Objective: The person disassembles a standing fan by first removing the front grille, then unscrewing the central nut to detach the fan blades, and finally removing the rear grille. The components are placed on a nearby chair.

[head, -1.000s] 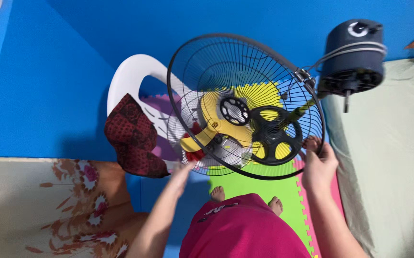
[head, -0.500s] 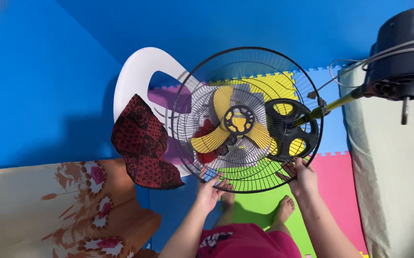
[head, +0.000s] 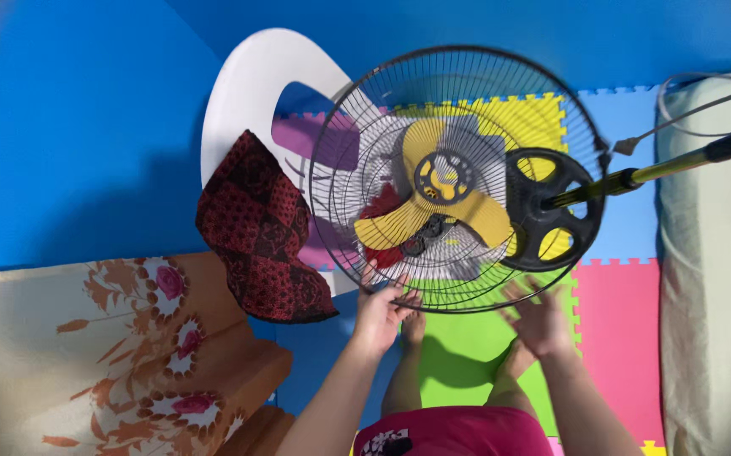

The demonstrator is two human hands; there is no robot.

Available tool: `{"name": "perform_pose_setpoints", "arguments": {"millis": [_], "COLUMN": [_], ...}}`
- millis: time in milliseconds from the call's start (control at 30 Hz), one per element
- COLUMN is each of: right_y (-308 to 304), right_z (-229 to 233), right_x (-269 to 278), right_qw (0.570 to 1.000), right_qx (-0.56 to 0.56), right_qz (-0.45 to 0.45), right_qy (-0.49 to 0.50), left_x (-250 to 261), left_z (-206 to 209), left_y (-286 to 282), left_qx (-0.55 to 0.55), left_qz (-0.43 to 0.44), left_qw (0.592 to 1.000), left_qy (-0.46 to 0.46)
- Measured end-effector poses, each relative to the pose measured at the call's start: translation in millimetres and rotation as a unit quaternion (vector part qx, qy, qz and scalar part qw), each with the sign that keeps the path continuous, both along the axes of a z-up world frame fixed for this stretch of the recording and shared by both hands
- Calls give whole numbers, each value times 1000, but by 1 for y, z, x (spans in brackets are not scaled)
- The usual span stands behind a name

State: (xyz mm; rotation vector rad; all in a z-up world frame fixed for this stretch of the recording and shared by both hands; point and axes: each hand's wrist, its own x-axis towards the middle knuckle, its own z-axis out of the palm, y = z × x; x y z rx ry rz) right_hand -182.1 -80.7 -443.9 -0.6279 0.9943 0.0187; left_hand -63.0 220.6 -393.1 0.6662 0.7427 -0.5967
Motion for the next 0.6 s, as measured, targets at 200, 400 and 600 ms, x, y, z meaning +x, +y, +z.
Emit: {"name": "perform_pose_setpoints", "arguments": {"millis": [200,400,600], "right_y": [121,234,266], "right_z": [-140,-173,-186], "right_x": [-6,43,87], "right_qw": [758,403,465], "right_qx": [-195,-683,-638], "right_qz": [622,595,610], "right_qy": [-12,-135,-71], "left_x": [42,60,60], "left_z": [67,122,131], "left_y": [3,14,31], "left_qx": [12,65,20], "left_qz": [-28,-38,-57], "left_qw": [999,997,998], "left_qy": [-40,18,-32]}}
